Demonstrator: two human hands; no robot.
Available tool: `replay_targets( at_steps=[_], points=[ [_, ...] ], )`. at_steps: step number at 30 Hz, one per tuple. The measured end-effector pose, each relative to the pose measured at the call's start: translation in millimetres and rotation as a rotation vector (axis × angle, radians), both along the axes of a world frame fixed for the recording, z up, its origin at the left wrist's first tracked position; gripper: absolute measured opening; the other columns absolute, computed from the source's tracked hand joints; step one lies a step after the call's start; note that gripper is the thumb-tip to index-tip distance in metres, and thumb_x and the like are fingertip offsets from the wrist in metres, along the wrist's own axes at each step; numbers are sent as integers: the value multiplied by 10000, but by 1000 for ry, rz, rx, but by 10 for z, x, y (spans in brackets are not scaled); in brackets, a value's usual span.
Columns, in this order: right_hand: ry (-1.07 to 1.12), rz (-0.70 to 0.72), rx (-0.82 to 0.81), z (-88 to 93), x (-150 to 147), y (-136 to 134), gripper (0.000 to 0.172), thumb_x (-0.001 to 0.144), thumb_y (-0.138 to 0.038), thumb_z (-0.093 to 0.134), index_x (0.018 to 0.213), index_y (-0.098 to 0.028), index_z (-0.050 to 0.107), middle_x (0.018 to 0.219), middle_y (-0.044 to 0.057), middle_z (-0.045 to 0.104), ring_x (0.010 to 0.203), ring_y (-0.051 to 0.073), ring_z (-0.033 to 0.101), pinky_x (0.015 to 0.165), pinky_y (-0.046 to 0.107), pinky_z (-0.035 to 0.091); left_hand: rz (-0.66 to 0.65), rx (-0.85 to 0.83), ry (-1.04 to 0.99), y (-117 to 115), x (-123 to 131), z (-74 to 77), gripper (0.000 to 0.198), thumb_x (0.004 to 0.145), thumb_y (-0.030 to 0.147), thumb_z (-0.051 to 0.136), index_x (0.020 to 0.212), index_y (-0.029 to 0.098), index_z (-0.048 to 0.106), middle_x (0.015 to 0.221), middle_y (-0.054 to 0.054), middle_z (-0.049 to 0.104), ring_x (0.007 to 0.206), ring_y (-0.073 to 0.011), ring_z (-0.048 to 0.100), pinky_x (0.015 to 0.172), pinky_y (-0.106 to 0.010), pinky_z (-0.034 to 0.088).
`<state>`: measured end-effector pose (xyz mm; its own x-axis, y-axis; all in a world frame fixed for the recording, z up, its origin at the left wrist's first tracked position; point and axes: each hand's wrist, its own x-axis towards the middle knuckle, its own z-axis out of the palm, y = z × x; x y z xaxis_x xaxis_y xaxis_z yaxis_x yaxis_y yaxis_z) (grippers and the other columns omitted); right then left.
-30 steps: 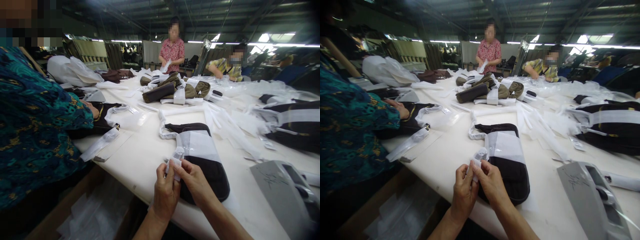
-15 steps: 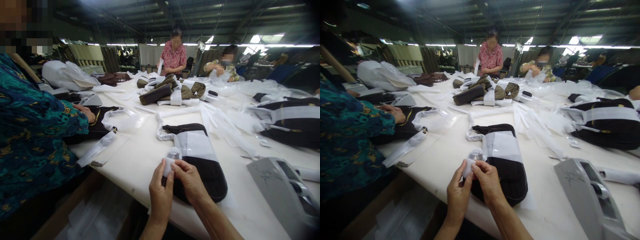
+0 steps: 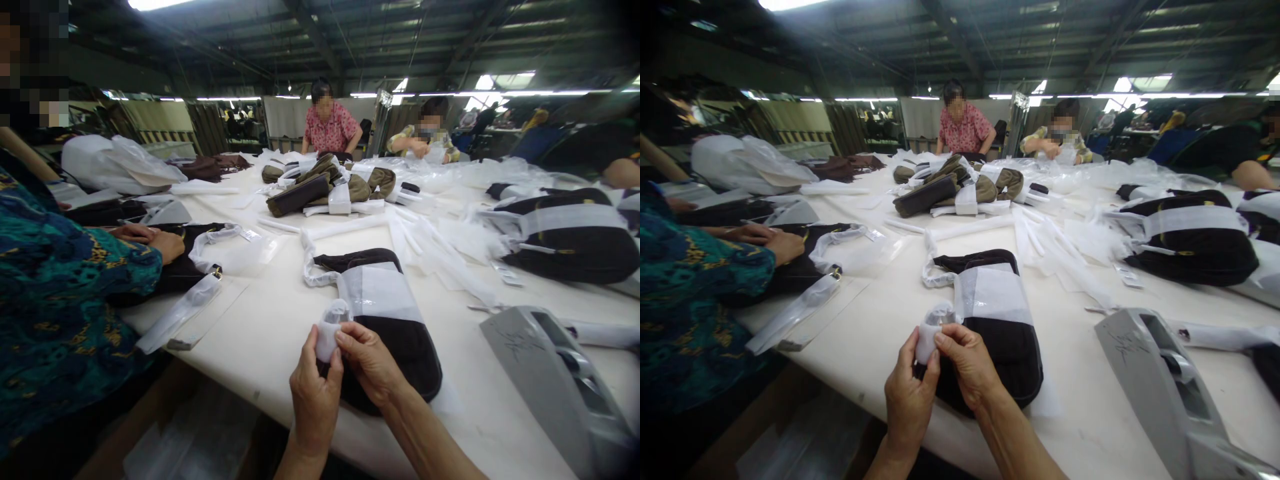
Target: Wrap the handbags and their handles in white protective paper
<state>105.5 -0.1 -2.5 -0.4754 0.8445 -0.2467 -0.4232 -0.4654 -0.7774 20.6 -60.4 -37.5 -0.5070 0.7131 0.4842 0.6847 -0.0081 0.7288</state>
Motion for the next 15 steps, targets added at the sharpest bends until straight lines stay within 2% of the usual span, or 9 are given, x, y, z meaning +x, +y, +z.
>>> replay_targets(
  at_steps=[4,6,7,9,11,15],
  points=[
    [16,-38,-16,-19,-16,-9,172,598,-235,758,702,-150,651,655,-22,606,595,70,512,616,195,401,-64,51,-70,-20,0,36,465,802,240,534,1249,151,441,1196,-125,546,1103,-235,511,933,-357,418],
    [23,-48,-26,-25,-14,-1,179,585,-237,764,695,-151,653,642,-26,603,581,68,505,603,192,398,-96,39,-224,-28,6,80,462,792,269,553,1236,175,465,1196,-109,546,1094,-238,513,916,-354,429],
    [28,-50,-30,-28,-7,6,182,578,-237,768,691,-151,654,628,-29,599,566,64,496,588,187,392,-107,11,-345,-28,10,107,453,787,296,559,1221,187,483,1183,-101,556,1051,-237,540,853,-333,470],
    [38,-41,-29,-32,18,25,185,571,-237,770,682,-147,653,605,-31,590,545,62,482,563,185,384,-131,-67,-629,-19,16,165,468,770,357,575,1205,205,493,1157,-90,571,906,-220,600,621,-260,523],
    [47,-15,-20,-29,48,40,181,583,-246,762,679,-144,648,581,-31,575,531,68,474,539,192,379,-164,-111,-877,1,14,224,512,736,393,607,1195,202,482,1113,-88,583,754,-179,606,430,-196,462],
    [45,33,1,-10,86,59,172,604,-251,747,677,-138,640,560,-33,556,517,70,462,509,194,364,-290,-115,-1110,35,-16,317,467,688,359,666,1083,152,527,896,-59,614,586,-103,516,397,-169,429]
  ],
)
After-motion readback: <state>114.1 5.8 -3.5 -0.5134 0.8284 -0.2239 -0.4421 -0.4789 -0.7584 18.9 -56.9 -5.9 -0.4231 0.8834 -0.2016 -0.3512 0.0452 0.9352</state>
